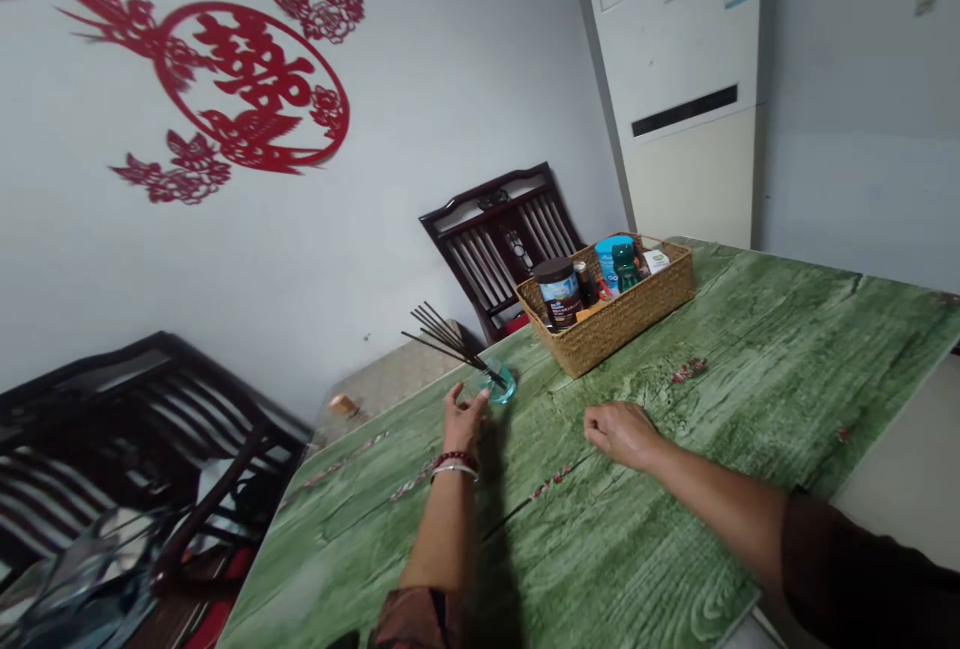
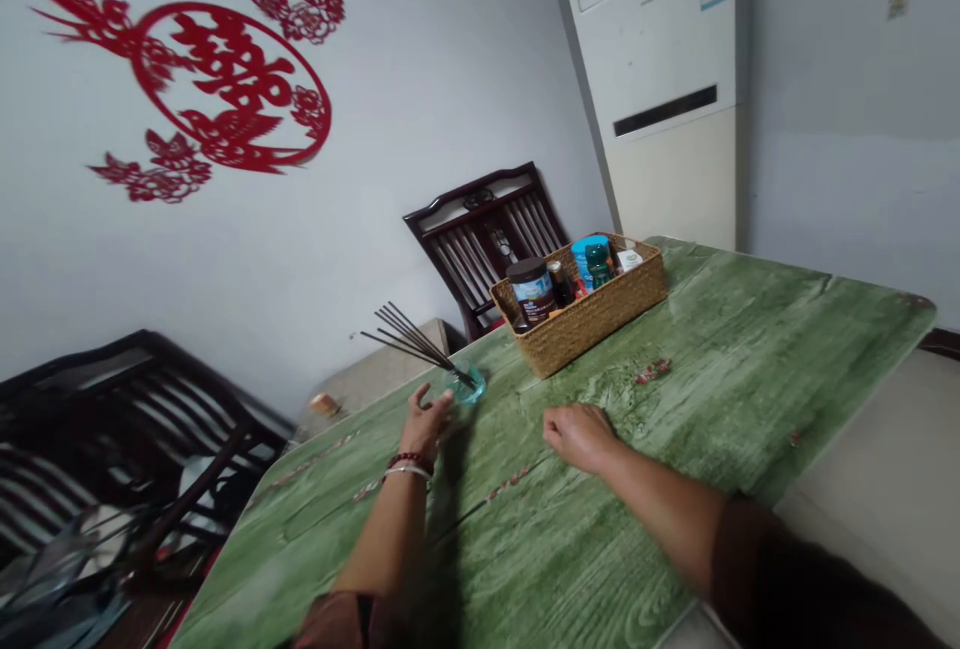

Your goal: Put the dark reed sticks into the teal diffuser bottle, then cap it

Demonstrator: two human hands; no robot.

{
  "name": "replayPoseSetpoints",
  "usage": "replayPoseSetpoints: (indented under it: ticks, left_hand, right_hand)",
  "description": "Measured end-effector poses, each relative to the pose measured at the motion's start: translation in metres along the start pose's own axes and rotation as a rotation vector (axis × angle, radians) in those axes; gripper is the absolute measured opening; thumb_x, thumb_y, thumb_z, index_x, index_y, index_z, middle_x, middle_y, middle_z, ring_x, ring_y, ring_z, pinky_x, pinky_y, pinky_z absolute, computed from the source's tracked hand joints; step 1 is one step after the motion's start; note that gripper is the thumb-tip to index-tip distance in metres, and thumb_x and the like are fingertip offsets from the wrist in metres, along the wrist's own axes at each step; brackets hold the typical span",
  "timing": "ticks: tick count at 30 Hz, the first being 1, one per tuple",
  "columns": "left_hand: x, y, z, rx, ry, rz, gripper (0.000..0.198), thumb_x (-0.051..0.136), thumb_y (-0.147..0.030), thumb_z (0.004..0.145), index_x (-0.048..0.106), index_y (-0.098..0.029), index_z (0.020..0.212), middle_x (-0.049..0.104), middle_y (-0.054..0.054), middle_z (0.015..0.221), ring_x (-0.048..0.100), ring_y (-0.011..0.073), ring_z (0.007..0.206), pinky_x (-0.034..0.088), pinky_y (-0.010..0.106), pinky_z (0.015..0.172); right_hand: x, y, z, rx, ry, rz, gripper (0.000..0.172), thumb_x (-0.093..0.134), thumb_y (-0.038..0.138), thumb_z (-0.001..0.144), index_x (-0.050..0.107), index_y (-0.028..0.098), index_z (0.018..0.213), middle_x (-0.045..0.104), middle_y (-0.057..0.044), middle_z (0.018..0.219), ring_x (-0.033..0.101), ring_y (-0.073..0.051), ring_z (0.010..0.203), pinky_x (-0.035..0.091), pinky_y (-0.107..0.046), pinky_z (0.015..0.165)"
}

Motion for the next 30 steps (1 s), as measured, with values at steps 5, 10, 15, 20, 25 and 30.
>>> replayPoseSetpoints:
  ticks: [5, 10, 15, 20, 25, 30]
  left_hand:
    - [-0.032, -0.017, -0.083, -0.053, 0.082, -0.306, 0.060, 0.076, -0.044, 0.077, 0.053, -0.027, 0.130, 0.033, -0.013, 0.058, 0.036, 0.0040, 0.043, 0.039, 0.017, 0.050]
    - [-0.046, -0.052, -0.151, -0.048, 0.392, -1.035, 0.068, 0.065, -0.004, 0.083, 0.047, -0.032, 0.143, 0.035, -0.012, 0.057, 0.032, 0.0021, 0.038, 0.034, 0.013, 0.043]
    - [-0.055, -0.098, -0.176, 0.086, 0.486, -1.213, 0.078, 0.059, 0.002, 0.081, 0.041, -0.039, 0.146, 0.034, -0.011, 0.058, 0.031, 0.0030, 0.037, 0.038, 0.012, 0.042]
    - [-0.049, -0.102, -0.195, 0.136, 0.539, -1.301, 0.081, 0.067, -0.001, 0.077, 0.045, -0.044, 0.141, 0.021, -0.011, 0.056, 0.024, 0.0036, 0.035, 0.035, 0.011, 0.039]
    - [-0.037, -0.033, -0.196, -0.013, 0.440, -1.369, 0.059, 0.065, -0.002, 0.081, 0.058, -0.038, 0.127, 0.030, -0.010, 0.056, 0.033, 0.0024, 0.037, 0.038, 0.010, 0.041]
    - [-0.034, 0.000, -0.185, -0.090, 0.414, -1.403, 0.062, 0.062, 0.001, 0.081, 0.057, -0.035, 0.131, 0.040, -0.010, 0.055, 0.044, 0.0031, 0.038, 0.040, 0.012, 0.041]
  right_hand:
    - [-0.004, -0.012, 0.004, 0.090, -0.066, 0.188, 0.007, 0.064, 0.022, 0.077, 0.066, 0.022, 0.084, 0.055, 0.004, 0.062, 0.049, -0.013, 0.062, 0.029, -0.023, 0.061]
    - [-0.017, -0.003, 0.006, 0.113, -0.125, 0.647, 0.026, 0.056, 0.014, 0.071, 0.066, 0.019, 0.093, 0.027, 0.010, 0.050, 0.029, -0.010, 0.050, 0.022, -0.022, 0.052]
    - [-0.069, 0.074, 0.000, -0.110, 0.103, 1.394, 0.066, 0.065, 0.022, 0.071, 0.050, 0.026, 0.136, 0.023, 0.015, 0.051, 0.013, -0.007, 0.044, 0.020, -0.019, 0.044]
    - [-0.123, 0.136, -0.014, -0.344, 0.196, 1.658, 0.072, 0.070, 0.022, 0.075, 0.044, 0.033, 0.141, 0.020, 0.014, 0.052, 0.014, -0.007, 0.045, 0.025, -0.020, 0.045]
    - [-0.057, 0.101, -0.024, -0.212, 0.364, 1.746, 0.072, 0.074, 0.023, 0.072, 0.047, 0.034, 0.138, 0.017, 0.014, 0.052, 0.009, -0.006, 0.043, 0.018, -0.019, 0.042]
    - [0.016, 0.046, -0.021, -0.025, 0.452, 1.781, 0.071, 0.074, 0.020, 0.070, 0.049, 0.032, 0.135, 0.017, 0.015, 0.050, 0.006, -0.006, 0.043, 0.012, -0.019, 0.043]
Point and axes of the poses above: each hand's wrist, its own z-axis towards the middle knuckle, its own x-axis out of the palm, y = z × x, the point moved 5 cm from there along z, towards the middle knuckle
